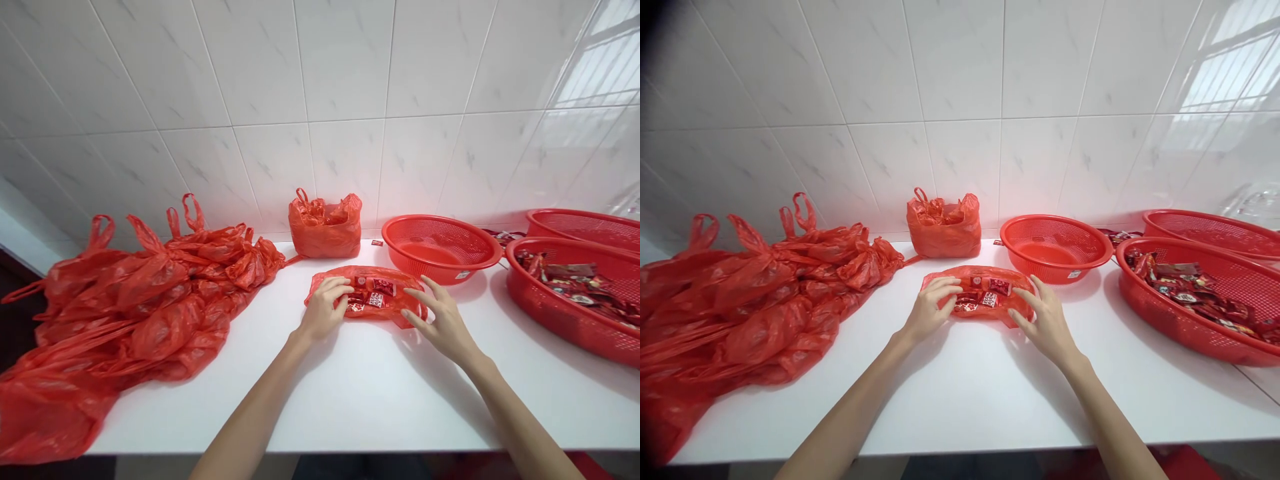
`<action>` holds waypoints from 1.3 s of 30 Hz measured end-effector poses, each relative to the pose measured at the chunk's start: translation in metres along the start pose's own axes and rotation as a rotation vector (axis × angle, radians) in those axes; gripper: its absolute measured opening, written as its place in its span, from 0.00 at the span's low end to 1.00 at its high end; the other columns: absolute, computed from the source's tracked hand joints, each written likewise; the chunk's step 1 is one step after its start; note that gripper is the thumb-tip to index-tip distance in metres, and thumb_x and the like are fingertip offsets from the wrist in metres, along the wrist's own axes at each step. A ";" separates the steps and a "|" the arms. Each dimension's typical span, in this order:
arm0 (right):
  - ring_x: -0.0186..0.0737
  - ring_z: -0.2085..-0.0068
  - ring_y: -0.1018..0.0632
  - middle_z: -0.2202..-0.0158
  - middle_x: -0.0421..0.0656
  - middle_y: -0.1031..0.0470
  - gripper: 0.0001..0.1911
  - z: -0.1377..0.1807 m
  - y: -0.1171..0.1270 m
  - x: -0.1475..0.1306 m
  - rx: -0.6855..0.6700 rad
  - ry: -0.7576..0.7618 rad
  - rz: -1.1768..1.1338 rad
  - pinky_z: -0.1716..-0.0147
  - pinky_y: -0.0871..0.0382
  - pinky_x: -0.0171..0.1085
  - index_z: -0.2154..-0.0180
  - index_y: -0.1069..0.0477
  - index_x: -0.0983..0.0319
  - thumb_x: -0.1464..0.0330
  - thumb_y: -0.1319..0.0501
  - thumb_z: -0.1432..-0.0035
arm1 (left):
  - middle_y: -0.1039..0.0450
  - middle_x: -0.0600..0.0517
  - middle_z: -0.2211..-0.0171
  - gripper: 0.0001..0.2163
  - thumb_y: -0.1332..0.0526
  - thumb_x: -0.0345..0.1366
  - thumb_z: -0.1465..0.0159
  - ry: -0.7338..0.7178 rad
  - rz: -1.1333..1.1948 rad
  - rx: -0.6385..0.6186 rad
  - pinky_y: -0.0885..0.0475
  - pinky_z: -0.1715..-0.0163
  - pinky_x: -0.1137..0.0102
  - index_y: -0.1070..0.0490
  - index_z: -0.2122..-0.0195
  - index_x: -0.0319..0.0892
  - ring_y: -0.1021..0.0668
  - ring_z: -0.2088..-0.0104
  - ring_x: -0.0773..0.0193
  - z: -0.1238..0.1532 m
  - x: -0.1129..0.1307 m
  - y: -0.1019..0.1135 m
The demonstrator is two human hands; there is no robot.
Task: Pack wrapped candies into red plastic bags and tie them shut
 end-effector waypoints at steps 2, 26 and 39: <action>0.63 0.35 0.34 0.35 0.57 0.38 0.27 0.007 -0.003 0.005 -0.068 -0.047 0.000 0.41 0.36 0.61 0.44 0.26 0.57 0.51 0.40 0.39 | 0.21 0.47 0.52 0.12 0.43 0.29 0.37 -0.018 -0.028 0.087 0.30 0.43 0.53 0.20 0.61 0.46 0.23 0.48 0.53 0.001 0.000 0.014; 0.39 0.70 0.20 0.70 0.42 0.19 0.11 -0.090 0.125 -0.043 0.199 -0.106 -0.796 0.67 0.22 0.39 0.69 0.20 0.59 0.62 0.25 0.54 | 0.21 0.52 0.63 0.09 0.30 0.33 0.48 0.207 0.618 0.325 0.23 0.54 0.62 0.23 0.65 0.47 0.18 0.63 0.61 -0.069 0.046 0.161; 0.37 0.71 0.20 0.71 0.41 0.21 0.16 -0.108 0.096 -0.150 -0.105 0.110 -0.865 0.69 0.22 0.37 0.68 0.23 0.63 0.60 0.25 0.52 | 0.23 0.46 0.52 0.19 0.29 0.33 0.48 0.100 0.497 0.033 0.22 0.56 0.60 0.24 0.54 0.40 0.20 0.54 0.54 -0.064 0.125 0.117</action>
Point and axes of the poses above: each hand's wrist, its own z-axis away from the middle knuckle, its own y-axis out of the back of the hand, x = y × z, the point moved 7 cm from there along -z, towards the middle knuckle
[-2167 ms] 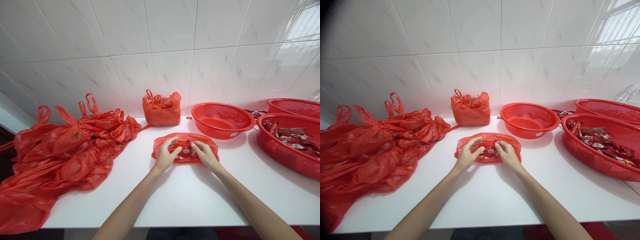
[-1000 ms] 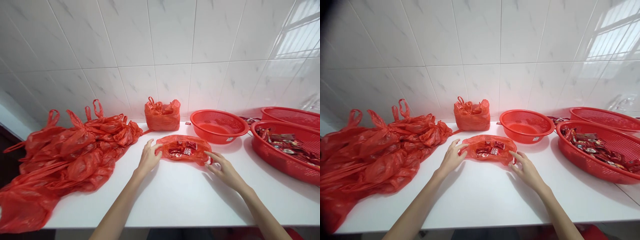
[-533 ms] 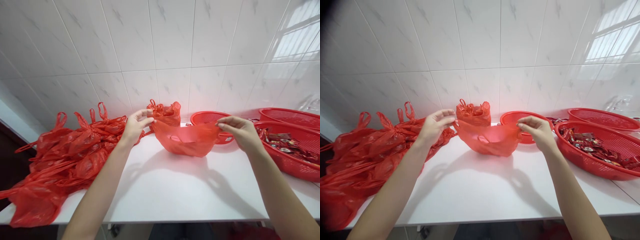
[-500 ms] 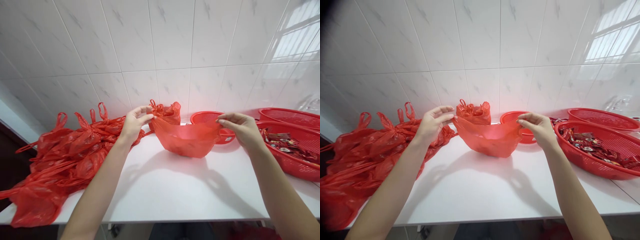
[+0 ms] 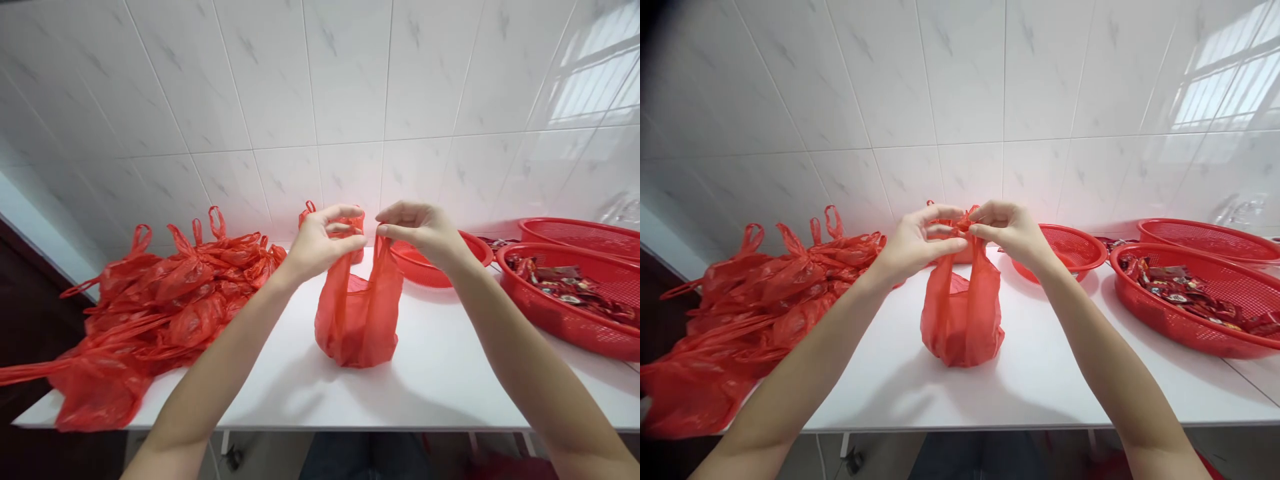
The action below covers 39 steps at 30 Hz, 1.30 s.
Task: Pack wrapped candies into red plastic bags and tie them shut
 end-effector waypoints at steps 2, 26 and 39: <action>0.39 0.67 0.19 0.69 0.42 0.21 0.16 -0.001 -0.013 -0.008 -0.037 0.027 -0.038 0.66 0.21 0.38 0.68 0.24 0.63 0.59 0.26 0.51 | 0.23 0.45 0.51 0.21 0.29 0.32 0.47 -0.026 -0.033 -0.039 0.22 0.55 0.59 0.25 0.52 0.41 0.19 0.56 0.55 -0.002 0.004 -0.014; 0.48 0.57 0.19 0.62 0.48 0.18 0.21 0.044 0.000 0.107 0.191 -0.259 -0.522 0.56 0.24 0.42 0.66 0.19 0.61 0.51 0.27 0.52 | 0.22 0.48 0.54 0.18 0.31 0.33 0.47 -0.147 -0.130 0.198 0.24 0.51 0.64 0.25 0.54 0.40 0.19 0.57 0.61 -0.012 -0.019 0.022; 0.38 0.63 0.22 0.68 0.40 0.22 0.14 0.052 0.016 0.141 0.217 -0.280 -0.804 0.57 0.25 0.36 0.71 0.23 0.60 0.57 0.28 0.49 | 0.35 0.41 0.36 0.39 0.27 0.44 0.51 0.023 0.154 0.113 0.35 0.39 0.56 0.37 0.38 0.46 0.32 0.37 0.46 0.014 -0.132 0.031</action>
Point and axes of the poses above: each hand's wrist, its own z-axis away from the middle knuckle, its own y-axis out of the back of the hand, x = y × z, the point moved 7 cm from there along -z, towards the middle knuckle
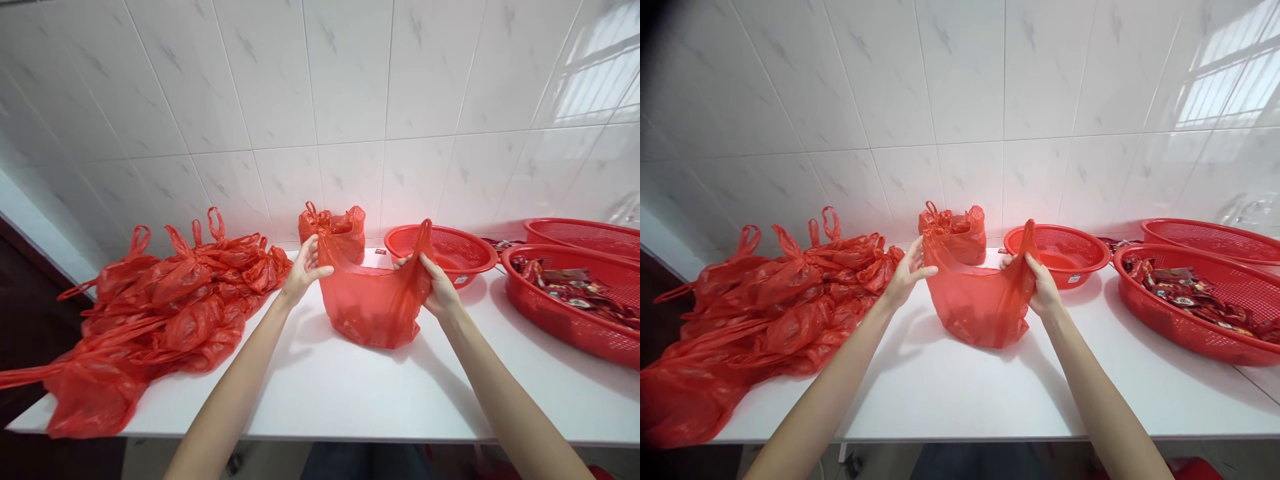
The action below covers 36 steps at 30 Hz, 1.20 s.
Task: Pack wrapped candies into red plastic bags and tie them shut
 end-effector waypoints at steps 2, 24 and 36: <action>0.38 0.63 0.21 0.68 0.40 0.22 0.14 -0.001 0.002 0.002 -0.008 -0.022 -0.021 0.58 0.25 0.35 0.71 0.23 0.60 0.57 0.27 0.49 | 0.31 0.42 0.39 0.37 0.26 0.41 0.52 0.089 0.011 -0.110 0.34 0.40 0.55 0.33 0.40 0.45 0.31 0.38 0.45 -0.002 -0.008 -0.010; 0.42 0.55 0.18 0.62 0.45 0.17 0.20 -0.008 0.052 0.011 0.202 -0.106 -0.124 0.48 0.25 0.38 0.66 0.20 0.62 0.60 0.47 0.31 | 0.20 0.52 0.69 0.15 0.25 0.44 0.53 0.139 0.230 0.085 0.29 0.62 0.68 0.20 0.68 0.41 0.22 0.67 0.62 -0.013 -0.006 -0.011; 0.26 0.86 0.41 0.83 0.33 0.37 0.14 -0.004 -0.004 -0.013 0.081 -0.012 -0.006 0.81 0.35 0.27 0.72 0.29 0.60 0.61 0.39 0.36 | 0.19 0.51 0.63 0.11 0.31 0.42 0.46 0.083 0.219 0.001 0.29 0.57 0.68 0.19 0.64 0.43 0.21 0.59 0.58 -0.017 0.022 -0.030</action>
Point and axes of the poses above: each hand's wrist, its own z-axis away from the middle knuckle, its own y-axis out of the back of the hand, x = y × z, the point moved 7 cm from there along -z, towards the middle knuckle
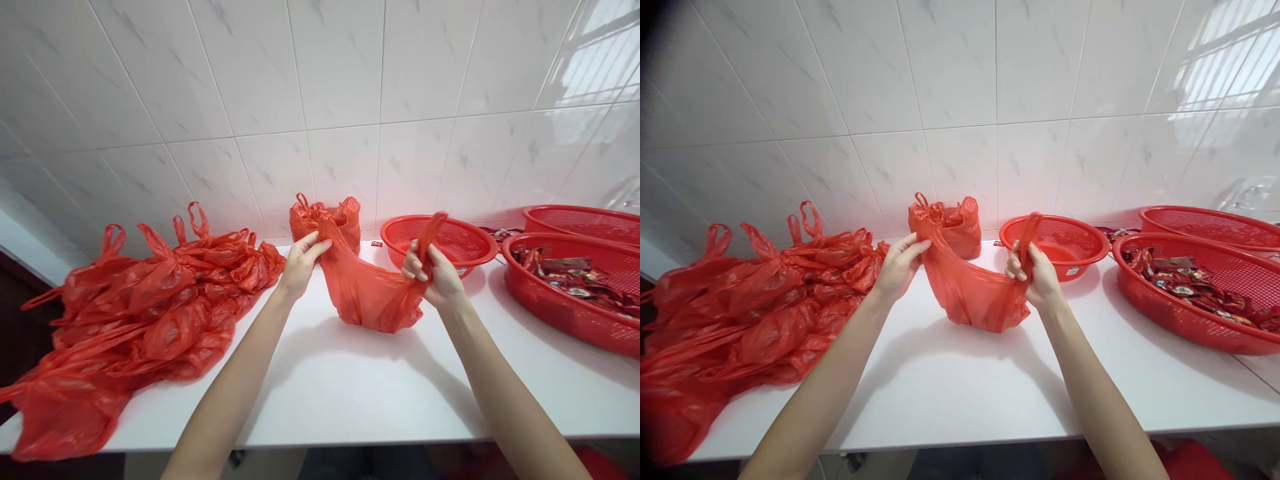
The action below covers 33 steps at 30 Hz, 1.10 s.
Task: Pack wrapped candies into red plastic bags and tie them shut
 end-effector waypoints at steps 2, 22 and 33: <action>0.25 0.86 0.46 0.85 0.32 0.40 0.15 0.001 -0.011 0.003 0.001 -0.005 0.142 0.85 0.42 0.28 0.73 0.31 0.61 0.59 0.37 0.38 | 0.19 0.51 0.63 0.11 0.32 0.44 0.45 0.008 -0.013 -0.018 0.29 0.59 0.68 0.20 0.65 0.43 0.21 0.59 0.58 0.001 0.003 -0.005; 0.27 0.82 0.44 0.85 0.32 0.44 0.19 0.021 -0.062 0.019 -0.139 0.122 0.583 0.83 0.50 0.30 0.78 0.43 0.59 0.58 0.41 0.41 | 0.21 0.47 0.58 0.10 0.44 0.37 0.32 -0.363 -0.773 -0.337 0.30 0.55 0.65 0.23 0.60 0.43 0.21 0.57 0.56 0.022 0.031 -0.071; 0.36 0.69 0.28 0.70 0.39 0.28 0.08 0.028 -0.051 0.011 -0.162 0.267 0.777 0.69 0.33 0.35 0.66 0.27 0.61 0.66 0.33 0.48 | 0.32 0.59 0.76 0.07 0.38 0.35 0.41 -0.201 -0.751 -0.083 0.37 0.70 0.71 0.28 0.61 0.46 0.31 0.74 0.66 0.010 0.021 -0.046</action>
Point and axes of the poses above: each hand's wrist, its own z-axis away from the middle knuckle, its own y-axis out of the back of the hand, x = y × z, the point moved 7 cm from there along -z, towards the middle knuckle
